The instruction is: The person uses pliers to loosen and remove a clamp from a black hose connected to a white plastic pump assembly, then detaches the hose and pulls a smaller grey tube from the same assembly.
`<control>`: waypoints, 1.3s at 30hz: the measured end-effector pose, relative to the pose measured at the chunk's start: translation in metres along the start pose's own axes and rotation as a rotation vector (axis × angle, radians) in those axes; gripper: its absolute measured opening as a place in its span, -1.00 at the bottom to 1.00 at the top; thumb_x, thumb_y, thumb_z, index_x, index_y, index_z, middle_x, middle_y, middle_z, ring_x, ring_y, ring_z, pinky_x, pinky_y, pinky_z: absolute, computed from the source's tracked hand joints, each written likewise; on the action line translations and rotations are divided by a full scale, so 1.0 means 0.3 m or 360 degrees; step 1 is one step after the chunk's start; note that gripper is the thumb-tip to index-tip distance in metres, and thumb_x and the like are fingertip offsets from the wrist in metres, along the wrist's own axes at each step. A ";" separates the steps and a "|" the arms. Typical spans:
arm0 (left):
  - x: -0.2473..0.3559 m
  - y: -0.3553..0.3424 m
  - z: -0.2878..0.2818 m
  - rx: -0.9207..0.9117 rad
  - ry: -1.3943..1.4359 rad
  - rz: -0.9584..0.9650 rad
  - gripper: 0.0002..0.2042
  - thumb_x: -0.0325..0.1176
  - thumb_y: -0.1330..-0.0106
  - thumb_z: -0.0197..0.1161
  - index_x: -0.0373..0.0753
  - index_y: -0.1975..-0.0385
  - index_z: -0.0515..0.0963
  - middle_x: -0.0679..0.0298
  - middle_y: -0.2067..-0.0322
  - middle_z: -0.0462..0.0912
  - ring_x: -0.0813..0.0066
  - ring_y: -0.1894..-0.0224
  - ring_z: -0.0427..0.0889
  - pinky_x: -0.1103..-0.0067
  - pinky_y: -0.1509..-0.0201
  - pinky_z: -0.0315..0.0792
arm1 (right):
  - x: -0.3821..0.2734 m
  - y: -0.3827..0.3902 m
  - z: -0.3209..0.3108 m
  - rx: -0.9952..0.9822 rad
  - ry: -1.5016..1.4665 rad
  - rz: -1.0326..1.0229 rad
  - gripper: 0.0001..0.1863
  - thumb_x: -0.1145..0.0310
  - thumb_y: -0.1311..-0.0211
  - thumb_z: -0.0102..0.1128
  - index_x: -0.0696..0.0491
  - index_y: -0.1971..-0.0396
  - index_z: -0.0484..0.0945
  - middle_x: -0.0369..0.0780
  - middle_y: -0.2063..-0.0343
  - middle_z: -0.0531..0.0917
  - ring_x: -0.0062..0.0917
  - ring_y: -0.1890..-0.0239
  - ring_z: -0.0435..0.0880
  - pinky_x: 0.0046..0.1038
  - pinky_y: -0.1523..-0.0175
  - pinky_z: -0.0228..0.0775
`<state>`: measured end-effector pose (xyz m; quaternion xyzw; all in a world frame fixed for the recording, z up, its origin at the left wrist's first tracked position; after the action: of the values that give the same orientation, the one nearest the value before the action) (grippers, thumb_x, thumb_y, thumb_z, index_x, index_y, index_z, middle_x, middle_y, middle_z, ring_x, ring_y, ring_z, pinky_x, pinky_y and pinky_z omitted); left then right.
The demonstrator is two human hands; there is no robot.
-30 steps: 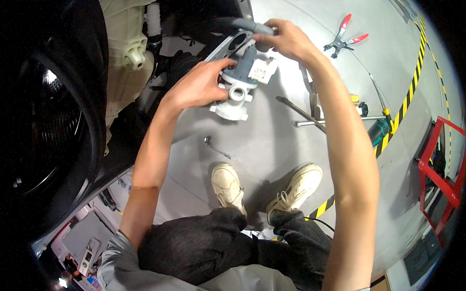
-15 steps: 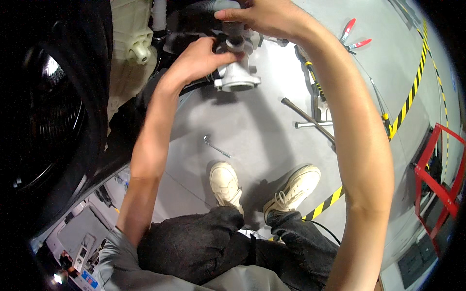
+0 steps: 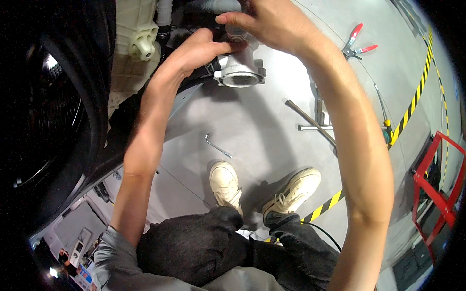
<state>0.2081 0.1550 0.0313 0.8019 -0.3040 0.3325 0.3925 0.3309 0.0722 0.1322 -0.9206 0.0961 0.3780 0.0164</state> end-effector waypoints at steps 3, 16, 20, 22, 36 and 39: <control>-0.002 0.005 -0.003 0.0005 0.0143 0.0045 -0.43 0.01 -0.07 0.48 -0.43 0.14 0.68 0.00 0.20 0.72 0.29 0.11 0.67 0.46 -0.03 0.44 | -0.003 0.012 0.022 0.0165 -0.0053 -0.0119 -0.67 0.23 -0.25 0.32 0.23 0.31 0.50 0.00 0.56 0.60 -0.16 0.47 0.64 -0.25 0.35 0.43; 0.039 0.043 0.026 0.0112 0.0437 0.0133 -0.76 -0.52 -0.25 0.24 -0.32 0.08 0.61 0.23 0.15 0.68 0.49 0.11 0.60 0.52 0.03 0.49 | -0.010 0.093 0.144 0.0647 0.0213 -0.0343 -0.58 0.24 -0.17 0.39 0.07 0.01 0.56 -0.12 0.29 0.64 -0.17 0.25 0.63 -0.26 0.12 0.48; -0.030 0.001 0.036 0.0106 0.0315 0.0151 -0.74 -0.36 -0.18 0.40 -0.26 0.14 0.65 0.30 0.24 0.71 0.52 0.17 0.63 0.53 0.03 0.48 | 0.036 0.076 0.136 0.0451 -0.0057 -0.0132 -0.59 0.21 -0.21 0.36 0.08 -0.01 0.58 -0.12 0.23 0.67 -0.24 0.23 0.67 -0.30 0.10 0.51; -0.014 0.005 0.048 0.0130 0.0404 0.0172 -0.76 -0.34 -0.16 0.42 -0.27 0.20 0.67 0.29 0.28 0.72 0.53 0.17 0.64 0.55 0.05 0.47 | 0.059 0.076 0.133 0.0378 -0.0144 -0.0088 -0.46 0.15 -0.22 0.35 0.15 -0.10 0.48 -0.02 0.18 0.65 -0.23 0.12 0.65 -0.31 0.01 0.48; 0.031 0.059 -0.014 0.0095 0.0528 0.0445 -0.63 -0.28 -0.16 0.51 -0.28 0.10 0.61 0.35 0.16 0.67 0.55 0.11 0.59 0.57 -0.05 0.43 | 0.141 0.153 0.094 0.0693 -0.0522 0.0644 -0.27 0.05 -0.32 0.25 0.25 -0.29 0.29 0.06 -0.07 0.55 -0.26 -0.08 0.58 -0.40 -0.15 0.44; 0.002 0.060 0.001 0.0176 0.0580 0.0422 -0.62 -0.29 -0.15 0.52 -0.30 0.10 0.61 0.30 0.15 0.68 0.52 0.10 0.61 0.56 -0.02 0.48 | 0.185 0.131 0.151 0.0677 -0.1172 0.0802 -0.07 -0.08 -0.16 0.38 0.25 -0.33 0.23 0.05 -0.05 0.55 -0.26 -0.17 0.51 -0.30 -0.24 0.35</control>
<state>0.1950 0.1454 0.0394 0.7018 -0.3121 0.5367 0.3493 0.3306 0.0292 0.0628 -0.6503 0.3786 0.6425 0.1448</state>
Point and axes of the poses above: each hand's wrist, its own y-axis away from the middle knuckle, its own z-axis out of the palm, x = y × z, the point moved 6 cm from there along -y, towards the middle knuckle
